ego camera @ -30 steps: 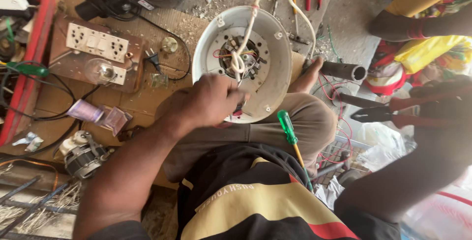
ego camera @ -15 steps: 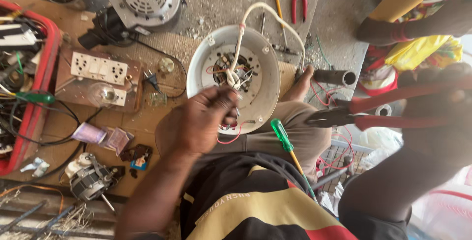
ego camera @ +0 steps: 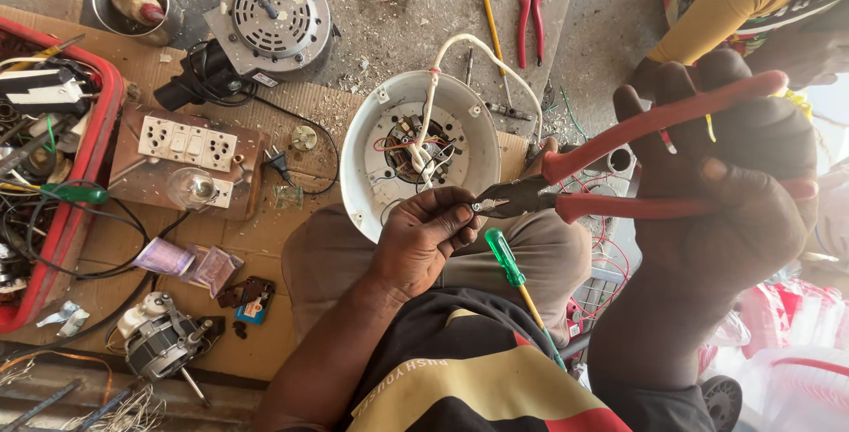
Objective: The person is repairing a ceiling fan motor. They use a screwdriver to tighten screws on the motor housing and pliers to strip and connect wires. The person adjusts the internal wiring and secures components within the white plastic housing.
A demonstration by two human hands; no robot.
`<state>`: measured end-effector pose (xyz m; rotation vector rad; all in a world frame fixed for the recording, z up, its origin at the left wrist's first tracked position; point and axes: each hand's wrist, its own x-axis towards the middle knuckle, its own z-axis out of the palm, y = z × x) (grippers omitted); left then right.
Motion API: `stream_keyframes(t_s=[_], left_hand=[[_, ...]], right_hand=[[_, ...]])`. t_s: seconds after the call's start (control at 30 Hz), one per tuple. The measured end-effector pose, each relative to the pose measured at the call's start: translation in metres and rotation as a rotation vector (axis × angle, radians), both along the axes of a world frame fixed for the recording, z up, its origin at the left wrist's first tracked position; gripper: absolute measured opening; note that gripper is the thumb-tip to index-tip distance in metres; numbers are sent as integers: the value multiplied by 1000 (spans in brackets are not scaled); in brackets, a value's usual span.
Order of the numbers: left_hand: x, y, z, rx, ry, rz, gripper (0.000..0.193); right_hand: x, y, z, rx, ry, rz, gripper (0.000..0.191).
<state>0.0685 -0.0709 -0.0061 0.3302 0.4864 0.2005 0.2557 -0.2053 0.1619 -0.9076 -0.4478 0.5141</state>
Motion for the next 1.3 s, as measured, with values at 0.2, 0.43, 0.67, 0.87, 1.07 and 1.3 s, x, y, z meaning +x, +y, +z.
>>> stream_keyframes(t_s=[0.2,0.43,0.67,0.87,1.07,1.3], left_hand=[[0,1,-4,-12,-30,-6,15],[1,3,-7,-23,-37,-51,18],[1,4,-11,-49,-63,-73,20],[2,3,-16,-92,-91,-94,20],[13,4,-7,-62,-67,-97,19],[-19,23,8,700,390,208,23]], right_hand=[[-1,3,4,25,-6,38,40],[-3,6,11,-21,-53,49,43],[-4,7,15,-45,35,33,53],[-7,-1,13,48,-26,140,54],[-9,0,20,1,-87,164,54],[-5,23,1,-252,-320,106,48]])
